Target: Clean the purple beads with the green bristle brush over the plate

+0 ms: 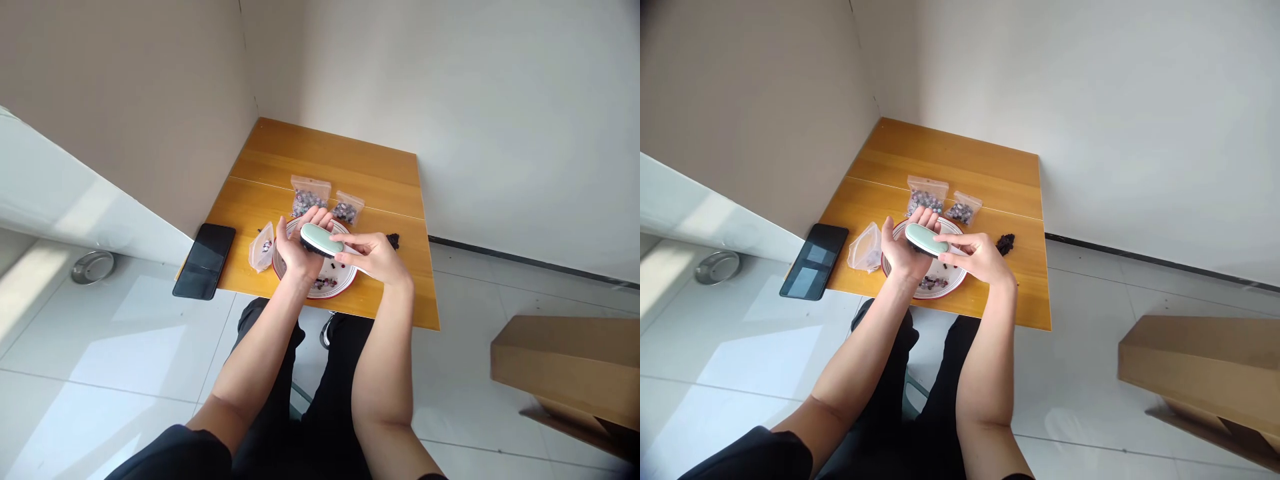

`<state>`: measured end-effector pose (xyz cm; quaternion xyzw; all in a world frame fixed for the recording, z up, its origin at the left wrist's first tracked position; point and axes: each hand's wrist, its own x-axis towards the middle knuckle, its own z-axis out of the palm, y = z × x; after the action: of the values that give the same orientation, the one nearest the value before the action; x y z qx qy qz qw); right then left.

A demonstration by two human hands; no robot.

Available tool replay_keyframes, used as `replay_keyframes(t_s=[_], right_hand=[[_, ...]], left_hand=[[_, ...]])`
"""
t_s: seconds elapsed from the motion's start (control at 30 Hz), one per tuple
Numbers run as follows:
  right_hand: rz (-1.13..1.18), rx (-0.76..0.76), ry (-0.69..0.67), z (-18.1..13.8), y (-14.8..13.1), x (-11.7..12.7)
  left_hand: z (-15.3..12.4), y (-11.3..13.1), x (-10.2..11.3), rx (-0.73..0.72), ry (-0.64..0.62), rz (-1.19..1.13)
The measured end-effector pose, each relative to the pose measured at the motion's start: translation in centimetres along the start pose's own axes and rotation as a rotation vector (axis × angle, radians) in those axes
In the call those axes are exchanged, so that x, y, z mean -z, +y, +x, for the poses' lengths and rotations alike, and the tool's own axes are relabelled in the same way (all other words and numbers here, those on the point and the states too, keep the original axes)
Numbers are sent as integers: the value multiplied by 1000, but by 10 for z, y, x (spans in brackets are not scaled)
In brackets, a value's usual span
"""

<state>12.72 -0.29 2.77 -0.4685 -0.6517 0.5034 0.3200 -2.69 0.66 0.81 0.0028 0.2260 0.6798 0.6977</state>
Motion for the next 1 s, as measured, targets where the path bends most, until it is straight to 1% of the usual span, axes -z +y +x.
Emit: replay_keyframes(t_s=[0.1, 0.23, 0.3, 0.5, 0.67, 0.87, 1.0], right_hand=[[-15, 0, -28, -2, 2, 2], [-15, 25, 18, 0, 3, 1], [-1, 24, 29, 0, 4, 2], [22, -4, -57, -2, 6, 6], [18, 27, 35, -1, 5, 4], [-3, -6, -38, -4, 1, 5], [25, 9, 11, -2, 0, 2]], left_hand=[[0, -1, 1, 26, 17, 5], [0, -6, 0, 28, -43, -9], [1, -7, 0, 17, -44, -18], [0, -8, 1, 43, 16, -9], [-2, -8, 0, 40, -3, -15], [0, -6, 0, 41, 43, 25], [-2, -8, -3, 37, 10, 12]])
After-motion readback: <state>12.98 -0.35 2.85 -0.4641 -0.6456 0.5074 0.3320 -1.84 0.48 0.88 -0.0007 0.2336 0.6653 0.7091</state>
